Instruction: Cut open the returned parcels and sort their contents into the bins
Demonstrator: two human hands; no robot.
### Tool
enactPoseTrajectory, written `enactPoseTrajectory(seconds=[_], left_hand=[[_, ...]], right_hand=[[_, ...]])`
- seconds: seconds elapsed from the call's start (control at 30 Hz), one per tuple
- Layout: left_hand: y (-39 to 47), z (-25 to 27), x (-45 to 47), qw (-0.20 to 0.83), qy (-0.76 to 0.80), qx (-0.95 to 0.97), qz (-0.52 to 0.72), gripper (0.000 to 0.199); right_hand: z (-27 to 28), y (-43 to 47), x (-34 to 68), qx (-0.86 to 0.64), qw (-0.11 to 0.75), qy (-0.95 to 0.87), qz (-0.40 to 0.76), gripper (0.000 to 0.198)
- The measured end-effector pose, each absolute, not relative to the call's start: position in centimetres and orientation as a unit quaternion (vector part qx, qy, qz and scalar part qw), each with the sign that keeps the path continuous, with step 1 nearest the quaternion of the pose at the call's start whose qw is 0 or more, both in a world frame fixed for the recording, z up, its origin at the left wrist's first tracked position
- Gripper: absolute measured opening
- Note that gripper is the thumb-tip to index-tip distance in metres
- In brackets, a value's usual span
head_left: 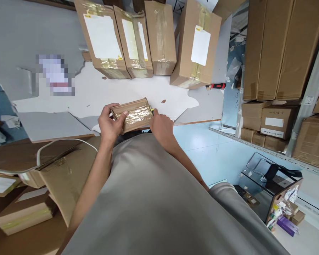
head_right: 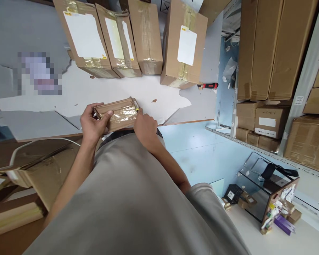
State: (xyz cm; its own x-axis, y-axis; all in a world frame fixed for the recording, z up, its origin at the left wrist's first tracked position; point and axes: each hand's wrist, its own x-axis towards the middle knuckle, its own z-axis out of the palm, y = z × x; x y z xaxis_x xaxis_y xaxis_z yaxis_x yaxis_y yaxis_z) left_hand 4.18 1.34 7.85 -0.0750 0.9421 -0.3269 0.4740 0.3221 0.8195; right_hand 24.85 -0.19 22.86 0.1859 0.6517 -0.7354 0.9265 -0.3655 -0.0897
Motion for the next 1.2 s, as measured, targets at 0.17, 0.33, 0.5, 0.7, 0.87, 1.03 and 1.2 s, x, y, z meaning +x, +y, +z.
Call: enactPoseTrajectory(seconds=[0.17, 0.33, 0.5, 0.7, 0.87, 1.03, 1.2], left_hand=[[1.3, 7.9, 4.2, 0.443, 0.684, 0.51, 0.275, 0.048], [1.4, 7.8, 4.2, 0.456, 0.676, 0.501, 0.292, 0.047], [1.5, 8.1, 4.4, 0.456, 0.68, 0.502, 0.279, 0.052], [1.5, 8.2, 4.3, 0.462, 0.673, 0.503, 0.283, 0.056], [1.5, 8.5, 4.8, 0.451, 0.688, 0.497, 0.277, 0.049], [1.4, 9.2, 5.4, 0.445, 0.699, 0.489, 0.273, 0.047], [1.1, 9.4, 5.4, 0.43, 0.704, 0.5, 0.265, 0.048]], right_hand=[[22.9, -0.5, 25.2, 0.751, 0.187, 0.533, -0.341, 0.054], [23.3, -0.9, 24.8, 0.737, 0.205, 0.54, -0.35, 0.058], [23.2, -0.7, 24.5, 0.734, 0.21, 0.542, -0.35, 0.058], [23.5, -0.6, 24.4, 0.738, 0.2, 0.543, -0.346, 0.057], [22.8, -0.1, 23.8, 0.748, 0.197, 0.534, -0.34, 0.059], [22.3, -0.2, 23.6, 0.745, 0.204, 0.538, -0.337, 0.06], [22.8, -1.2, 23.8, 0.742, 0.217, 0.537, -0.338, 0.06]])
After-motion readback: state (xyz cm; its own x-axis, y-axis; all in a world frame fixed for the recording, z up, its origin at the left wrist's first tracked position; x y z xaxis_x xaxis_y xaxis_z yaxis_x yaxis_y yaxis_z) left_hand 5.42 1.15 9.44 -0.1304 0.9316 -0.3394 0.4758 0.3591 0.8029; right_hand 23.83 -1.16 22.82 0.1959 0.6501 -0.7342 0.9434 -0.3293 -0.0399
